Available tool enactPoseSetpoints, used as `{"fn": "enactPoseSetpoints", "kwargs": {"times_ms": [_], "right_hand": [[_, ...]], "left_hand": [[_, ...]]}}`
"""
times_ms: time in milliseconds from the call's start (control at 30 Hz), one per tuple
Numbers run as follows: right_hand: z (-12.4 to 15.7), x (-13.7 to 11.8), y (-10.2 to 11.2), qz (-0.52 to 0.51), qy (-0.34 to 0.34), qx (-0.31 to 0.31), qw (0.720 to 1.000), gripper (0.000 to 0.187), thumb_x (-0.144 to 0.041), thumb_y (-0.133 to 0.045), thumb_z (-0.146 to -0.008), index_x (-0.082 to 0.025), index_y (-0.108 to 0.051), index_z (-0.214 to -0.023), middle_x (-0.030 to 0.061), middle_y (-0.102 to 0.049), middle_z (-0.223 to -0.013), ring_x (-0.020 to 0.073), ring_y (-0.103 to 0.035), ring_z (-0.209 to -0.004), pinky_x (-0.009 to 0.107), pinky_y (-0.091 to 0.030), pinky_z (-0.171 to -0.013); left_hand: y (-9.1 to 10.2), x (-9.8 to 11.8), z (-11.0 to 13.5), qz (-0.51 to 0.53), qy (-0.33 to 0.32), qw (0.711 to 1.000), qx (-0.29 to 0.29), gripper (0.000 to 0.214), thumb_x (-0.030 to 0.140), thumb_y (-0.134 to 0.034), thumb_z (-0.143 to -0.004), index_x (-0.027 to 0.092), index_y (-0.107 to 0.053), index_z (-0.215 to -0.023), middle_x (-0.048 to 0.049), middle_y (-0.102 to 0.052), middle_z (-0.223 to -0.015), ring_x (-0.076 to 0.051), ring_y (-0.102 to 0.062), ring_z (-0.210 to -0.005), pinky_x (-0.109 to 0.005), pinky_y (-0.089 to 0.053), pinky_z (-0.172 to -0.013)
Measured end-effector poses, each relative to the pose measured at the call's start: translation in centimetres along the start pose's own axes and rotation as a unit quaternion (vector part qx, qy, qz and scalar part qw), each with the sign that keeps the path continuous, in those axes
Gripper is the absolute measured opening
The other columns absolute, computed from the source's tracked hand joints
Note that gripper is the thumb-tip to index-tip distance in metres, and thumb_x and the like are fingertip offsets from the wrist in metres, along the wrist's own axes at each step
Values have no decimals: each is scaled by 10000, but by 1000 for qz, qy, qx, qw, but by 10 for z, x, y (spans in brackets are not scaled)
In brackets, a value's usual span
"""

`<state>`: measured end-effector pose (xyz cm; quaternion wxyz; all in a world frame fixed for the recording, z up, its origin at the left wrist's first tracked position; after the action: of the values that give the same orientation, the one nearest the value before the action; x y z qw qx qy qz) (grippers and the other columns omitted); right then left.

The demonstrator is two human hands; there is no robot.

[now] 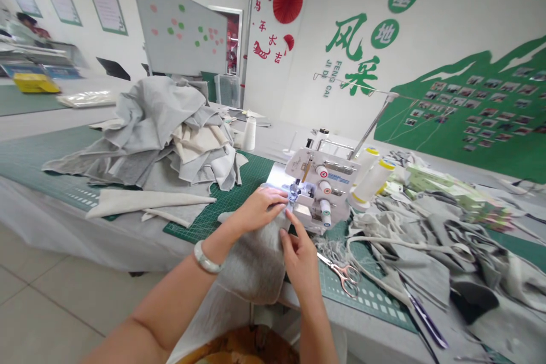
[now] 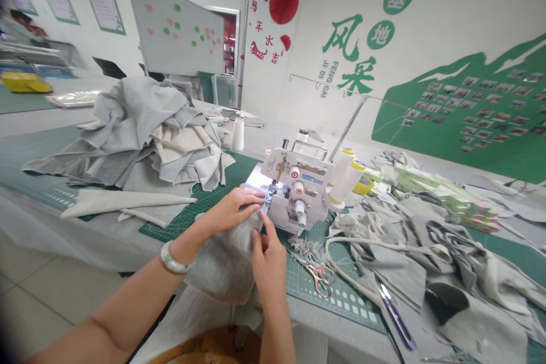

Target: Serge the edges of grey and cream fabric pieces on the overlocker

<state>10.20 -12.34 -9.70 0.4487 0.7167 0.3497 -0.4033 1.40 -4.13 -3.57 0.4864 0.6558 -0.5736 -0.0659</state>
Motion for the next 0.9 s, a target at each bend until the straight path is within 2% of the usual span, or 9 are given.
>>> {"fn": "enactPoseSetpoints", "kwargs": {"times_ms": [667,900], "right_hand": [[1,-3,-1,-10,-8,-5,1000,531,-365,-463,-889,-151,-463,-1375,-76,-415,-526,104,-345,-469,215,-277,-470],[3,-9,0,-24,0,19,1000,486,-373,-468,-892,-156,-511,-1325,-70,-430,-541,107,-373,-485,213,-300,-483]], "left_hand": [[2,8,1,-40,-13,999,-7,251,216,-482,-917,153,-677,-1062,-89,-651,-1137,-207,-578,-1073,-365,-425,-963],[1,7,1,-55,-24,998,-18,267,251,-455,-940,170,-662,-1087,-77,-649,-1159,-194,-582,-1087,-351,-435,-967]]}}
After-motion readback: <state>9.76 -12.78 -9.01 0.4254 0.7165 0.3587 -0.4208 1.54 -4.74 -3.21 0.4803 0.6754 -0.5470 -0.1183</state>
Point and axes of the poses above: each hand's wrist, its own z-axis away from the middle knuckle, its own y-axis out of the back of the hand, x = y × z, the point moved 9 cm from there along -z, towards the middle knuckle
